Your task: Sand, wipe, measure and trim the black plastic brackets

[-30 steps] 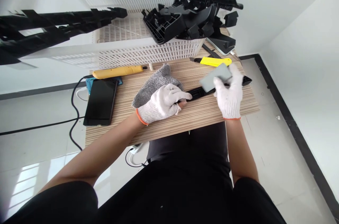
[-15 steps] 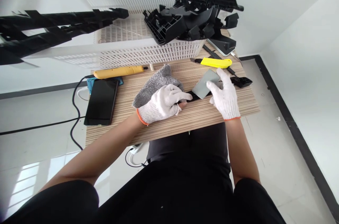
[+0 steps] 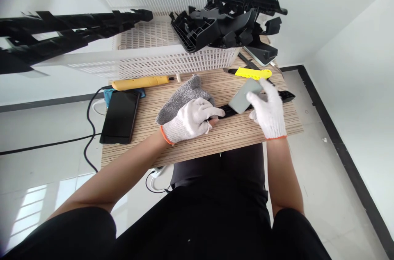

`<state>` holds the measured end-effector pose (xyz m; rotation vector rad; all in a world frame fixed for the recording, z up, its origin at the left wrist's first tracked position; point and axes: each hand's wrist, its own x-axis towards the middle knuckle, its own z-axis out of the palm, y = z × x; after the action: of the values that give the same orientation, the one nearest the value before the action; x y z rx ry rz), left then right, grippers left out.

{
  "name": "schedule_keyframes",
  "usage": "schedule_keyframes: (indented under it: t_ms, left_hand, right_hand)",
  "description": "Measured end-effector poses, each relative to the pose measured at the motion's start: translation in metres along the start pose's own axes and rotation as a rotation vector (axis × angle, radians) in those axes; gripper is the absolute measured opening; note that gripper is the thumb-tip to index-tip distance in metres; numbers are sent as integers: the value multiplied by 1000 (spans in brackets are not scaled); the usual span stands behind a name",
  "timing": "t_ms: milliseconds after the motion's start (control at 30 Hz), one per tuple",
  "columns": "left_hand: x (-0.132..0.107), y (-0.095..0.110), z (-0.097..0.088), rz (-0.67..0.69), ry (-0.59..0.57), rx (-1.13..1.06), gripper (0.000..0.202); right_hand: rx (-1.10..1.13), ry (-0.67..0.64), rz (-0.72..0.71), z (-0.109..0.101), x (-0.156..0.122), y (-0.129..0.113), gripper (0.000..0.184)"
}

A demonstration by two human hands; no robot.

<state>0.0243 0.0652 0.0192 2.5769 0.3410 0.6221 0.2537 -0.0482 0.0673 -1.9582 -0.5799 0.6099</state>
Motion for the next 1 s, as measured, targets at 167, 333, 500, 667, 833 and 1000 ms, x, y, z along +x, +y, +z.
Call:
schedule_keyframes:
  t_ms: [167, 333, 500, 667, 833, 1000]
  left_hand:
    - [0, 0, 0, 2, 2, -21, 32]
    - [0, 0, 1, -2, 12, -20, 31]
    - [0, 0, 0, -9, -15, -27, 39]
    - [0, 1, 0, -8, -26, -16, 38]
    - [1, -2, 2, 46, 14, -29, 27]
    - [2, -4, -1, 98, 28, -70, 34]
  right_hand:
    - [59, 151, -15, -2, 2, 1, 76]
    - [-20, -51, 13, 3, -2, -2, 76]
    - [72, 8, -22, 8, -3, 0, 78]
    - [52, 22, -48, 10, -2, 5, 72]
    - [-18, -174, -25, 10, -3, 5, 74]
    - [-24, -29, -54, 9, -3, 4, 72]
